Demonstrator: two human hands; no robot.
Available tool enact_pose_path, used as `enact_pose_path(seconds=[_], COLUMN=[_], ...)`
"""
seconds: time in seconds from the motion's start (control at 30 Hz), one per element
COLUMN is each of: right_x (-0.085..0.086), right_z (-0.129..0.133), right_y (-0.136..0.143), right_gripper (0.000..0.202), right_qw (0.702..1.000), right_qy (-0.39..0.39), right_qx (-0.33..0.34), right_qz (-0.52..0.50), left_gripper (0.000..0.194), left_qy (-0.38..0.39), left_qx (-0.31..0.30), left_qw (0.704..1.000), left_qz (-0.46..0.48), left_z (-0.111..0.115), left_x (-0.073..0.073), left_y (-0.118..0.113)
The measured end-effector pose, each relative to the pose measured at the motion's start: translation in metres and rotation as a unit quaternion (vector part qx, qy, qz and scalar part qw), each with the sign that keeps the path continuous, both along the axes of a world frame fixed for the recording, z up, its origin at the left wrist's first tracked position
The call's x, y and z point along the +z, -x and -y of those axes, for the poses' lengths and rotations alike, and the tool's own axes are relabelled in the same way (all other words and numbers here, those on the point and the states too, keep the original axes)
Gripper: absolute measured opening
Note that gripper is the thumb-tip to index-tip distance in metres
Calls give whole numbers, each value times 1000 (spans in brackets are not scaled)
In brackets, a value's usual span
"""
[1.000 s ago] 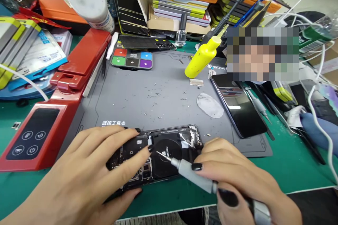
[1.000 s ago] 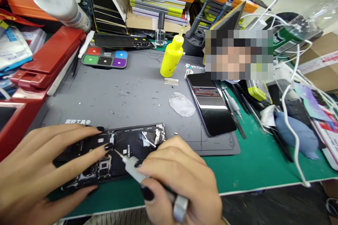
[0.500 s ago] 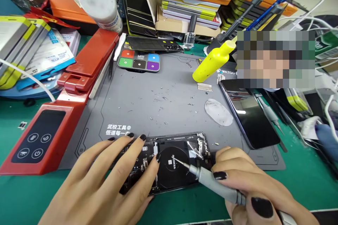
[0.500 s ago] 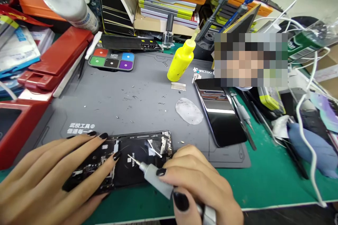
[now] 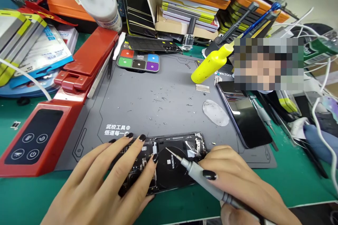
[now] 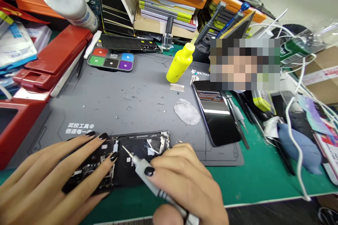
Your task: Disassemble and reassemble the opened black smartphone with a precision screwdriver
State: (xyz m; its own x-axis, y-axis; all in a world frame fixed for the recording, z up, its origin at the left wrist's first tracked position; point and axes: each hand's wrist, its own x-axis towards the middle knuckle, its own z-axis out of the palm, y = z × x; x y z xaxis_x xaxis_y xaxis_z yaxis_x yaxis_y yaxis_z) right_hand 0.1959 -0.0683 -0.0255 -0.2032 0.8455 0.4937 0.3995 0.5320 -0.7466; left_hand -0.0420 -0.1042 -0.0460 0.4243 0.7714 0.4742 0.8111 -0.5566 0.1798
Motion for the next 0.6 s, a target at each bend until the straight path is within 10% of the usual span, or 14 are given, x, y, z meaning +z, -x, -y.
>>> enact_pose_path(seconds=[0.6], right_x=[-2], right_z=[0], right_y=[-4], right_gripper=[24], right_qw=[998], right_qy=[-31], right_qx=[-20], right_qz=[-42], left_gripper=[32], left_qy=[3], left_qx=[-12], left_qw=[1000], left_qz=[10], left_z=[4], left_x=[-10], left_y=[6])
